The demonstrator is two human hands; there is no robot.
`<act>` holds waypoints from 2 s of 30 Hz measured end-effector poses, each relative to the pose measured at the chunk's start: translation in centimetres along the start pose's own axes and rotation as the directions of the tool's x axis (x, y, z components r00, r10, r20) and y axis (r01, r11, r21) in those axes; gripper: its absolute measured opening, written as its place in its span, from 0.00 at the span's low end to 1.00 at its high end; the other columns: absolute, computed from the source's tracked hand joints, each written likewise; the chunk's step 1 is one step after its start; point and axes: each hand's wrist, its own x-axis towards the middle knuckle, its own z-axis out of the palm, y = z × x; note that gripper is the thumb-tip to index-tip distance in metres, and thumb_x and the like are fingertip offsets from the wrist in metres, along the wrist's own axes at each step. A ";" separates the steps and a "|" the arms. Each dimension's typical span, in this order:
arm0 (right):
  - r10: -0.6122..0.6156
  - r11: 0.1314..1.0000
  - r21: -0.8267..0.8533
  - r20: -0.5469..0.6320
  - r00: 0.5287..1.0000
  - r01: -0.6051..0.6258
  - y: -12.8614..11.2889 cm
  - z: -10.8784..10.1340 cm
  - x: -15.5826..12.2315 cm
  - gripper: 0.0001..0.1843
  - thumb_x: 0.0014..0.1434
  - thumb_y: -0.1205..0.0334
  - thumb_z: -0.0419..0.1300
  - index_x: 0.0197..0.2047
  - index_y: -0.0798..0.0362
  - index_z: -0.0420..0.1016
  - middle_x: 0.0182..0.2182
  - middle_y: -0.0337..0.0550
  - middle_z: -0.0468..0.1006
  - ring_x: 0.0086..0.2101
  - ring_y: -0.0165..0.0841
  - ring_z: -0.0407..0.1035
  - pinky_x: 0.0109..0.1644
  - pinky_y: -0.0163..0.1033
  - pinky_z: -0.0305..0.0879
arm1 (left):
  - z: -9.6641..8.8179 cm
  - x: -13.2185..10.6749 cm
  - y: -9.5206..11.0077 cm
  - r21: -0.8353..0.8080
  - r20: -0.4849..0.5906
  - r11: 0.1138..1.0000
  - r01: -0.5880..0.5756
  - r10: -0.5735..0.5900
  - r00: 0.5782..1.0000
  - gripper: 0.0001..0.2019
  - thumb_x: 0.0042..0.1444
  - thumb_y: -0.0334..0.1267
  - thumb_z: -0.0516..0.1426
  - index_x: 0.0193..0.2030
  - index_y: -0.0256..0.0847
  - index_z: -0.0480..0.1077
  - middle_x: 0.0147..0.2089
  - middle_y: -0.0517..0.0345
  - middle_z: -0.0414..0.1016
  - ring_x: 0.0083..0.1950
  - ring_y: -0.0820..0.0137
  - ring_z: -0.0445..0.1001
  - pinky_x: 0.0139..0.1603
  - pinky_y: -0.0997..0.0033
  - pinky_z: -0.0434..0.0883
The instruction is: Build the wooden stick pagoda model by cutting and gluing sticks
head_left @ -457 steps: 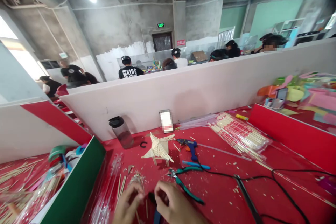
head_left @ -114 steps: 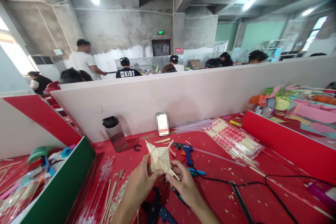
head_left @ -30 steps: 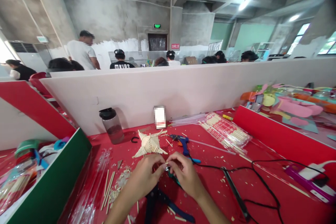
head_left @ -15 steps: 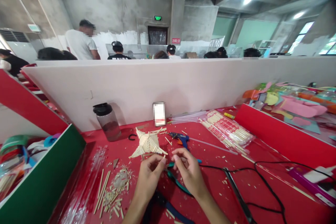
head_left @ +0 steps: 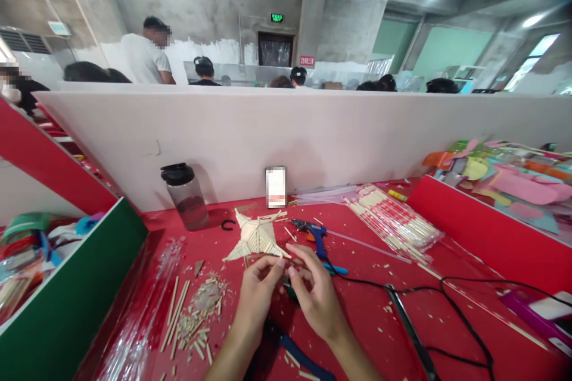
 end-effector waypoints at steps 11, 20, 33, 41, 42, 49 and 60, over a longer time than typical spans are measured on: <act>0.013 1.000 -0.017 0.010 1.000 -0.013 0.7 0.6 0.1 0.17 0.68 0.58 0.54 0.58 0.50 0.72 0.54 0.52 0.75 0.47 0.40 0.75 0.43 0.38 0.75 | -0.1 0.2 -0.2 -0.020 -0.003 1.000 -0.007 0.006 1.000 0.18 0.49 0.52 0.67 0.33 0.37 0.75 0.23 0.65 0.70 0.22 0.77 0.63 0.24 0.80 0.59; 0.009 1.000 -0.023 0.018 1.000 -0.008 0.6 0.3 0.2 0.15 0.69 0.58 0.54 0.56 0.48 0.73 0.52 0.48 0.77 0.49 0.39 0.74 0.46 0.37 0.75 | 0.2 0.3 0.1 0.026 -0.001 0.995 -0.100 0.100 0.995 0.19 0.48 0.54 0.67 0.31 0.37 0.76 0.23 0.63 0.71 0.22 0.76 0.61 0.23 0.78 0.58; 0.042 0.999 -0.006 0.030 0.999 -0.042 0.6 0.3 0.4 0.17 0.69 0.56 0.54 0.57 0.49 0.73 0.52 0.50 0.76 0.46 0.41 0.76 0.41 0.39 0.76 | 0.2 0.2 0.1 -0.058 0.015 0.998 -0.023 0.024 1.000 0.20 0.47 0.54 0.68 0.32 0.37 0.75 0.23 0.63 0.71 0.22 0.78 0.61 0.22 0.79 0.57; 0.054 0.998 0.009 0.047 0.997 -0.055 0.7 0.2 0.3 0.17 0.69 0.55 0.53 0.58 0.49 0.73 0.51 0.50 0.76 0.43 0.39 0.77 0.40 0.38 0.77 | 0.1 0.0 0.0 -0.077 0.022 0.997 0.018 -0.017 1.000 0.18 0.50 0.52 0.66 0.33 0.37 0.75 0.26 0.61 0.72 0.23 0.77 0.64 0.24 0.80 0.59; 0.054 0.998 0.007 0.047 0.997 -0.055 0.7 0.2 0.3 0.17 0.69 0.55 0.53 0.58 0.49 0.73 0.52 0.50 0.76 0.43 0.39 0.77 0.40 0.38 0.77 | 0.1 0.0 0.0 -0.079 0.024 0.997 0.015 -0.013 1.000 0.18 0.50 0.52 0.66 0.33 0.37 0.75 0.26 0.62 0.72 0.23 0.78 0.63 0.24 0.80 0.59; 0.052 0.999 -0.010 0.042 0.998 -0.052 0.8 0.2 0.2 0.17 0.70 0.57 0.53 0.58 0.47 0.72 0.53 0.49 0.76 0.45 0.39 0.76 0.43 0.38 0.77 | 0.2 0.2 -0.2 -0.086 0.026 0.996 0.000 0.002 1.000 0.20 0.49 0.54 0.67 0.32 0.37 0.74 0.22 0.63 0.69 0.21 0.78 0.61 0.23 0.80 0.57; 0.043 0.999 -0.002 0.041 0.998 -0.043 0.6 0.2 0.3 0.17 0.70 0.57 0.53 0.58 0.50 0.73 0.55 0.52 0.75 0.46 0.40 0.76 0.43 0.39 0.78 | 0.4 -0.2 0.0 -0.134 0.015 0.990 0.052 -0.050 0.999 0.19 0.49 0.53 0.67 0.33 0.38 0.73 0.23 0.64 0.69 0.22 0.77 0.62 0.23 0.80 0.57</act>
